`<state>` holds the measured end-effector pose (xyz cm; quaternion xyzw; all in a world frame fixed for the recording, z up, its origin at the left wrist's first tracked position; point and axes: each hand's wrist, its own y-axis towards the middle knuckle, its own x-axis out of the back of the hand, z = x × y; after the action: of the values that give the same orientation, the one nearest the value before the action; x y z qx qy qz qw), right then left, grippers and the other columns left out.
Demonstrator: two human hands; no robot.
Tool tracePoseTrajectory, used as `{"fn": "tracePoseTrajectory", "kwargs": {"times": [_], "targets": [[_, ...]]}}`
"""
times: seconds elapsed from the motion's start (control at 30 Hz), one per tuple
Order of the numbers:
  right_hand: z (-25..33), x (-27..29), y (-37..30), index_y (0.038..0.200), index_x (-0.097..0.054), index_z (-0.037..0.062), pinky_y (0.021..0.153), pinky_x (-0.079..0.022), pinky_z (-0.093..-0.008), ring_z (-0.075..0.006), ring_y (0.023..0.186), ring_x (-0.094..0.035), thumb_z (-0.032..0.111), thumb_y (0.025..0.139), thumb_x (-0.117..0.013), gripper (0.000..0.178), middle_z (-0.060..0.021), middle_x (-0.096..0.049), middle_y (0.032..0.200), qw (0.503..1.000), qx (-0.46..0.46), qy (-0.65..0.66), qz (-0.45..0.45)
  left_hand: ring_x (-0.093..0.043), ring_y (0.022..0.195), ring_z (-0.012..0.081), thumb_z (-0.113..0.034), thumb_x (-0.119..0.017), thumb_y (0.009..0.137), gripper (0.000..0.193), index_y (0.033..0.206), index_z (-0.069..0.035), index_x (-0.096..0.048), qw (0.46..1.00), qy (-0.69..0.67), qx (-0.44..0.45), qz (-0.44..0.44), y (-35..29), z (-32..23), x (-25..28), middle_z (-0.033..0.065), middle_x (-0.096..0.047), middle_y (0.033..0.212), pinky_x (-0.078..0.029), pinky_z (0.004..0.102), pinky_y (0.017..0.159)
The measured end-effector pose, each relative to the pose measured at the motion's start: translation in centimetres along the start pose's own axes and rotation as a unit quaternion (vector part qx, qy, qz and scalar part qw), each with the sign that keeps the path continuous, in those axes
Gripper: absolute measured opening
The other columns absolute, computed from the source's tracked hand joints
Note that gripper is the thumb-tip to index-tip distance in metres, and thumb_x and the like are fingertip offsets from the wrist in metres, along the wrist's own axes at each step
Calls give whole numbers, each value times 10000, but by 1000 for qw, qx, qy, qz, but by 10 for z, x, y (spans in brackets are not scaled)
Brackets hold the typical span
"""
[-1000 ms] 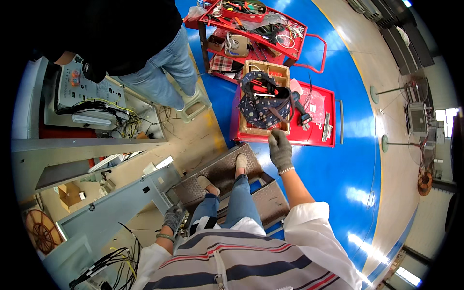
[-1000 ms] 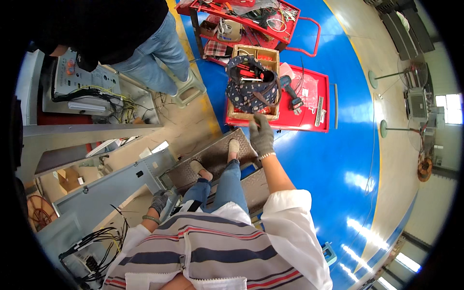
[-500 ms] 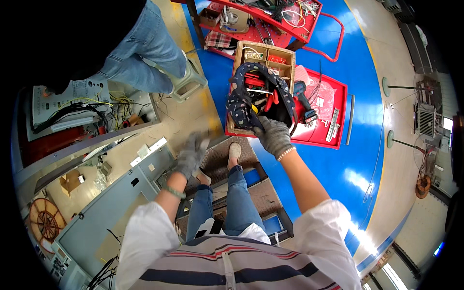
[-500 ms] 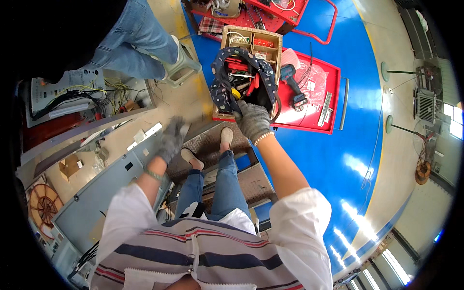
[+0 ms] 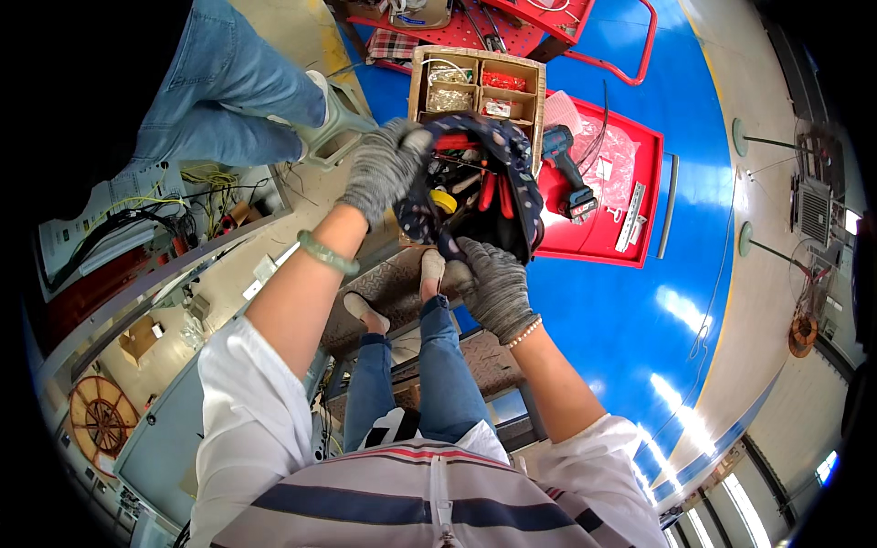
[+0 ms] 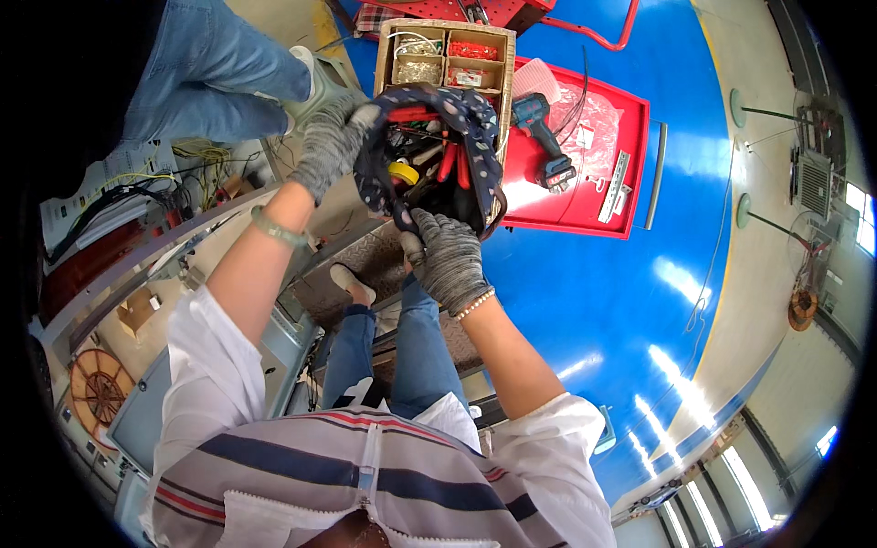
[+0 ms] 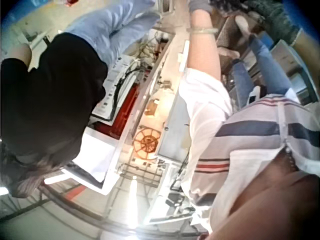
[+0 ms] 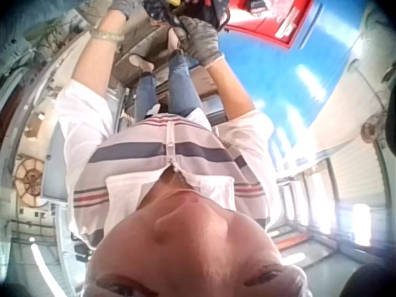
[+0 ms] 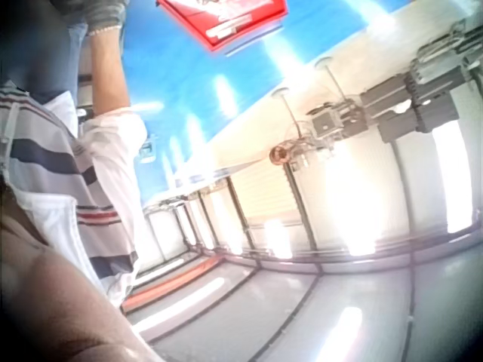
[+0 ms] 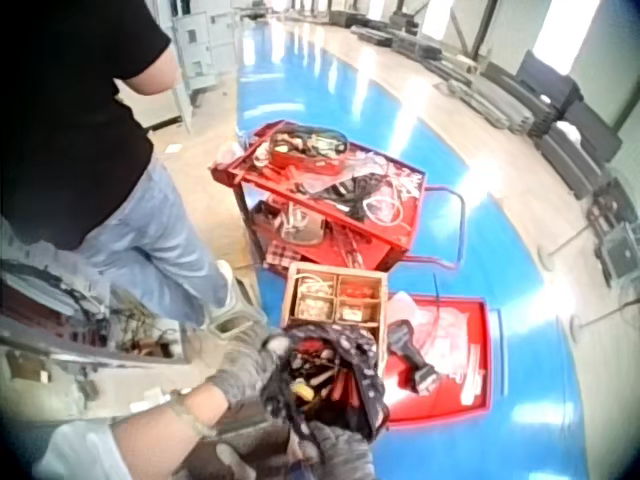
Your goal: The person retrieves tools from a helmet and then works inside an open electrical cabinet, stripping wire ends and inserting them into terminal blocks. The person repeatedly handles wires and uses a wire stripper while another person works nearby.
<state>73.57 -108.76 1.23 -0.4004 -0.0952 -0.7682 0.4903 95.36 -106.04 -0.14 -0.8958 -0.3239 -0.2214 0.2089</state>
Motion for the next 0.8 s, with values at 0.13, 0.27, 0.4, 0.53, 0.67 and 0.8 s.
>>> {"fn": "tracePoseTrajectory", "kwargs": {"times": [0.13,0.27,0.4,0.53,0.67,0.8], "targets": [[2,29,2,1035,-547,4,726,-457,-430,-383,822,-549,171,816,-539,276,-193,-568,910,988,12,121,-92,-577,847,267,-327,-551,840,348,995,-19,-596,981,7,-113,157,-52,-55,-10,166,-615,900,-450,351,788],[-7,36,16,1116,-507,13,830,-426,-431,-368,994,-507,145,799,-537,345,-195,-519,1103,993,-6,47,-112,-569,777,173,-276,-559,854,315,998,1,-594,989,-78,35,123,-55,-54,-17,128,-620,850,-453,287,737],[-24,32,28,1162,-496,55,907,-386,-429,-345,1091,-463,182,776,-563,412,-175,-470,1215,995,-19,-61,-76,-606,819,265,-279,-563,841,315,998,-8,-588,992,-48,62,94,-41,-44,-12,170,-628,889,-463,325,764],[-32,38,31,1146,-509,80,859,-416,-429,-344,1032,-503,200,761,-598,413,-163,-515,1148,994,-99,-47,-10,-606,805,255,-297,-547,850,298,973,-30,-599,995,28,56,73,-37,-44,-7,153,-631,875,-463,328,748],[-36,18,30,1189,-465,80,836,-427,-416,-358,958,-534,197,771,-587,450,-183,-542,1059,995,-75,-48,-37,-607,788,226,-313,-546,857,317,980,-26,-606,990,123,-53,44,-32,-47,-12,140,-637,874,-467,319,740],[-5,14,76,1240,-445,104,826,-452,-400,-316,982,-566,340,819,-519,489,-170,-576,1062,982,-94,-105,124,-618,783,204,-324,-547,857,344,1007,-21,-607,987,126,-84,45,-37,-47,-19,140,-644,869,-469,303,734]]}}
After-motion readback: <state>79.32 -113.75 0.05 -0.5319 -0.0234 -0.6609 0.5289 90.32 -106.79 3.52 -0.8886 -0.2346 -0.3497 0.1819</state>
